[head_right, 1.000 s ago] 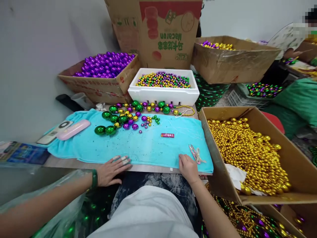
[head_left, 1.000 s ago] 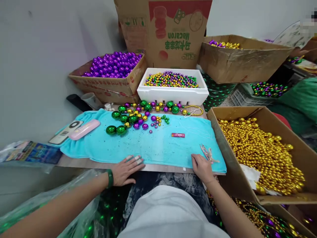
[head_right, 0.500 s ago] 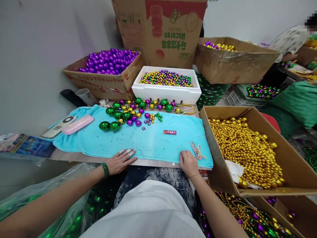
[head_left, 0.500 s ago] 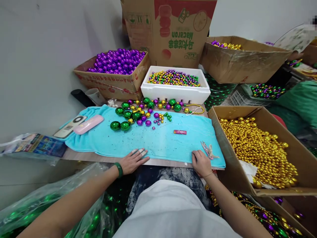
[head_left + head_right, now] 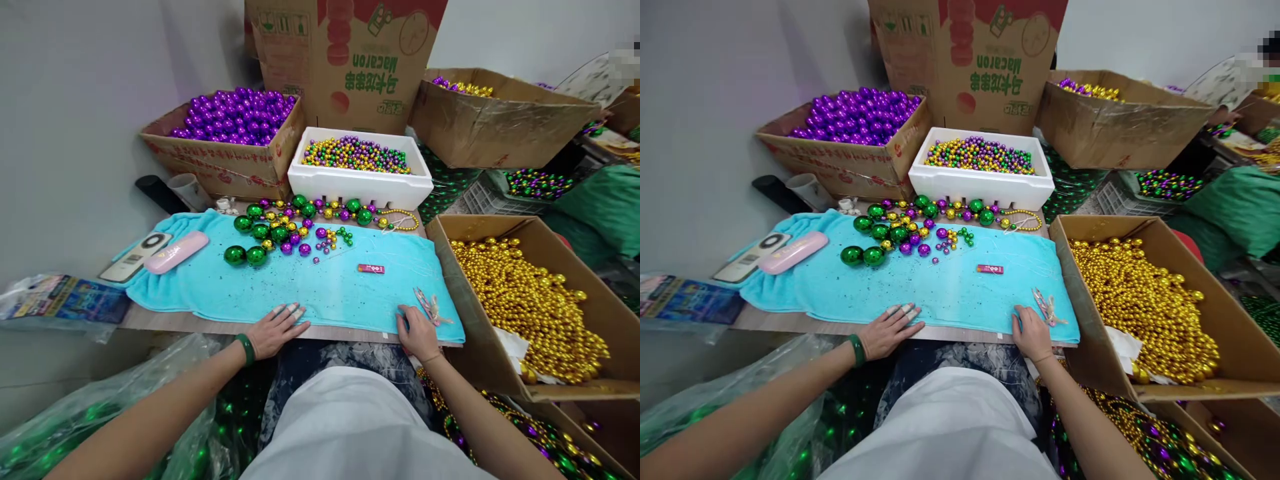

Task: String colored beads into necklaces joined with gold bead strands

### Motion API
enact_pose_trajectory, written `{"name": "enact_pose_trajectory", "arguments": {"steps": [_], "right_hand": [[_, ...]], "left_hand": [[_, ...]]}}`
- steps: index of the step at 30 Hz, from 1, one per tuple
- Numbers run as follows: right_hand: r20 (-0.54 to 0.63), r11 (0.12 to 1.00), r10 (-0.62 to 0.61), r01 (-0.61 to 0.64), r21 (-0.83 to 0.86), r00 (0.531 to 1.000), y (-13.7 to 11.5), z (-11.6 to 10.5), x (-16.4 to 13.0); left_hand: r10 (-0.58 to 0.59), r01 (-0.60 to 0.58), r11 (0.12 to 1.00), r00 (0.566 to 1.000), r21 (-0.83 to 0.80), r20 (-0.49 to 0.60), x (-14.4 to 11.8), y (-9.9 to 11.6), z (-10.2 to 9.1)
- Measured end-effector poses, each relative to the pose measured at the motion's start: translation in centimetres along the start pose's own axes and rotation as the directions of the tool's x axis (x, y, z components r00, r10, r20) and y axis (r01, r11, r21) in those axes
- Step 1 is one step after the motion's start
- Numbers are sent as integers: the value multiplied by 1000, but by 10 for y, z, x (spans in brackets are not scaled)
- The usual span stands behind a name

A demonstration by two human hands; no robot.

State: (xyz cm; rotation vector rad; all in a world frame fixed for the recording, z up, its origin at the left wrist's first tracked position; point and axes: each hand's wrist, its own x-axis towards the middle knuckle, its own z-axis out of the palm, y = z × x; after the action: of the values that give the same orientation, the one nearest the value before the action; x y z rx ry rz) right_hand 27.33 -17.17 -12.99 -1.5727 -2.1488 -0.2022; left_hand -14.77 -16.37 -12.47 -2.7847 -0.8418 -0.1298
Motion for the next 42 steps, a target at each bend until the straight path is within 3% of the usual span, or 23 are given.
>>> {"name": "enact_pose_trajectory", "arguments": {"steps": [8,25,27,29,31,34,38,40,42], "right_hand": [[45,998,17,-14,-57,999,-2,-4,2],[105,990,19,-4,-140,994,-2,-5,5],[98,990,14,0,-141,995,-3,-6,5],[93,990,10,4,-144,996,-3,-6,6],[88,989,7,6,-145,996,-4,-7,7],[73,992,3,6,-126,997,-4,-8,7],[71,996,24,-18,-92,997,-4,-8,6],[73,997,33,-28,-71,997,-3,-8,5],[78,998,34,-30,-50,996,-3,-8,4]], "left_hand": [[18,-15,996,999,-84,31,-1,-2,3],[24,-26,982,1000,-187,-15,-7,0,1],[2,-9,972,999,-233,-32,-6,-3,-2],[-97,79,955,994,-285,-48,7,-15,-8],[-269,238,914,962,-329,-51,34,-36,-18],[-544,512,780,839,-359,15,95,-75,-30],[-624,657,585,739,-476,253,152,-113,-24],[-655,679,497,702,-541,279,159,-121,-15],[-681,683,461,682,-567,268,157,-122,-10]]}}
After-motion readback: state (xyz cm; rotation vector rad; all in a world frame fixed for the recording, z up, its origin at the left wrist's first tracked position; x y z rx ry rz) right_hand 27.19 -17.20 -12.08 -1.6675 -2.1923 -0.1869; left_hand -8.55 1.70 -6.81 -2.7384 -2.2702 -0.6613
